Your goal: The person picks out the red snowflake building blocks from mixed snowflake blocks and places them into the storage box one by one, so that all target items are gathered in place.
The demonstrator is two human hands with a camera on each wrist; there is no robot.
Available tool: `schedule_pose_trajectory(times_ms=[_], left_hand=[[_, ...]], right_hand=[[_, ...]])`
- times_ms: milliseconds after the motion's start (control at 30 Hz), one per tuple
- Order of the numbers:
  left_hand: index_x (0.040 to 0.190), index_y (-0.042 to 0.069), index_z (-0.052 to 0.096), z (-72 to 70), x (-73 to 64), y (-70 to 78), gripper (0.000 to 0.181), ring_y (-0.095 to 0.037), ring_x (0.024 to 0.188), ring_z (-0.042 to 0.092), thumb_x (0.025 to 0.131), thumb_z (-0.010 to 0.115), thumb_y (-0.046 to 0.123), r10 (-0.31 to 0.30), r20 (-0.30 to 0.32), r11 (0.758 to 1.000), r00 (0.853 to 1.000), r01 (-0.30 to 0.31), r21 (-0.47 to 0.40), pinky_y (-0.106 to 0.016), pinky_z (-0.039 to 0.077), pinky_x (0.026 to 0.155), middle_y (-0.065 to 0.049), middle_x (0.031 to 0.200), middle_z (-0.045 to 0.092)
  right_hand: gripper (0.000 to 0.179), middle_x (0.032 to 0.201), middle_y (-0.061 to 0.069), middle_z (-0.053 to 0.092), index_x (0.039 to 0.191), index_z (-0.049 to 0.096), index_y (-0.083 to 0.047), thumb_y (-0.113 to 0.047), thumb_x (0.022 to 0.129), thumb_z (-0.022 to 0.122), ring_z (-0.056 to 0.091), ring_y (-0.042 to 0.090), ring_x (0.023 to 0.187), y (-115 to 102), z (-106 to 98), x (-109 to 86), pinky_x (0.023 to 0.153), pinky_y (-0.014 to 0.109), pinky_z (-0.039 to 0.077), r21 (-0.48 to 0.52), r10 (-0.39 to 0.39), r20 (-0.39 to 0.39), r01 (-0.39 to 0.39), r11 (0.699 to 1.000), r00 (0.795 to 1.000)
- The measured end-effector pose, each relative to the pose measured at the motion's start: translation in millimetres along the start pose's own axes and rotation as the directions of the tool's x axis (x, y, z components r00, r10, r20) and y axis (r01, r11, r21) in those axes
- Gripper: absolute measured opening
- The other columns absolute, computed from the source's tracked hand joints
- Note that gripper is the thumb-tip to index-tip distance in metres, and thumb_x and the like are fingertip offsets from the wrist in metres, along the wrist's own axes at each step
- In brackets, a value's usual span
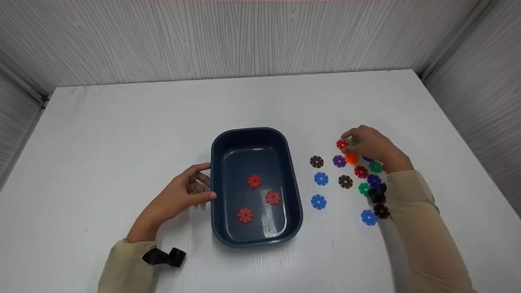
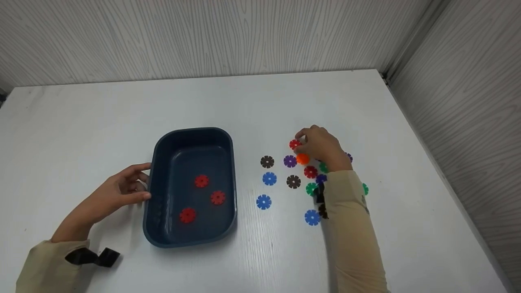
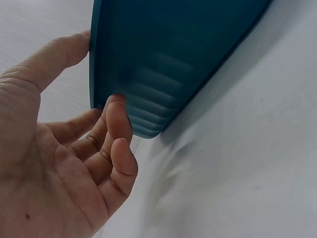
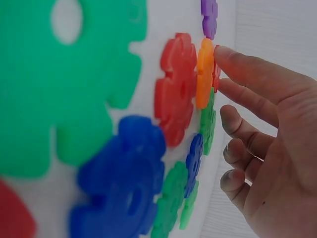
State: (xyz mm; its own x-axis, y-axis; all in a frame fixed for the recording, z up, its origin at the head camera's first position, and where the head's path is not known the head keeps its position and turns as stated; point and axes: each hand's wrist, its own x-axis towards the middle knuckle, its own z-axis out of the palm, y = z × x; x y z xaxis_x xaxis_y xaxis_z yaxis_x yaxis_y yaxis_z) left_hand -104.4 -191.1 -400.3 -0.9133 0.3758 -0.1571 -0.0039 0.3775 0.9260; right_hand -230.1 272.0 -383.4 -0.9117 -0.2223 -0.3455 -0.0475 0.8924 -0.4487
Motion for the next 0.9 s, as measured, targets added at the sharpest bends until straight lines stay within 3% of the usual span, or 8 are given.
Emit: schedule_pose_trajectory(times_ms=[300,600,900], left_hand=[[0.146,0.006,0.037,-0.4,-0.4,0.6,0.071,-0.013,0.084,0.059,0.086,0.073,0.021,-0.002,-0.013,1.000,1.000,0.002,0.004,-0.023,0.050,0.071,-0.015,0.112,0.055],[0.147,0.006,0.036,0.8,-0.7,0.8,0.072,-0.013,0.084,0.058,0.086,0.073,0.020,-0.003,-0.013,1.000,1.000,0.003,0.001,-0.023,0.050,0.071,-0.014,0.111,0.055],[0.146,0.006,0.037,1.2,0.0,1.0,0.072,-0.014,0.085,0.058,0.086,0.073,0.021,-0.002,-0.012,1.000,1.000,0.002,0.002,-0.023,0.049,0.071,-0.015,0.110,0.055]], right_hand=[[0.040,0.124,0.021,0.054,0.130,0.059,-0.011,-0.021,0.092,0.065,0.054,0.037,0.107,-6.5,-0.8,3.1,0.094,0.057,0.046,-0.097,-0.019,-0.004,0.018,0.995,1.000],[0.036,0.116,0.018,0.060,0.123,0.061,-0.004,-0.018,0.090,0.067,0.057,0.033,0.104,-13.7,2.1,4.0,0.092,0.053,0.049,-0.239,-0.044,-0.008,0.041,0.970,0.999],[0.042,0.109,0.018,0.061,0.124,0.060,-0.003,-0.025,0.090,0.068,0.057,0.030,0.094,-17.3,-5.2,-7.0,0.086,0.050,0.052,-0.253,-0.107,-0.073,0.085,0.964,0.992]])
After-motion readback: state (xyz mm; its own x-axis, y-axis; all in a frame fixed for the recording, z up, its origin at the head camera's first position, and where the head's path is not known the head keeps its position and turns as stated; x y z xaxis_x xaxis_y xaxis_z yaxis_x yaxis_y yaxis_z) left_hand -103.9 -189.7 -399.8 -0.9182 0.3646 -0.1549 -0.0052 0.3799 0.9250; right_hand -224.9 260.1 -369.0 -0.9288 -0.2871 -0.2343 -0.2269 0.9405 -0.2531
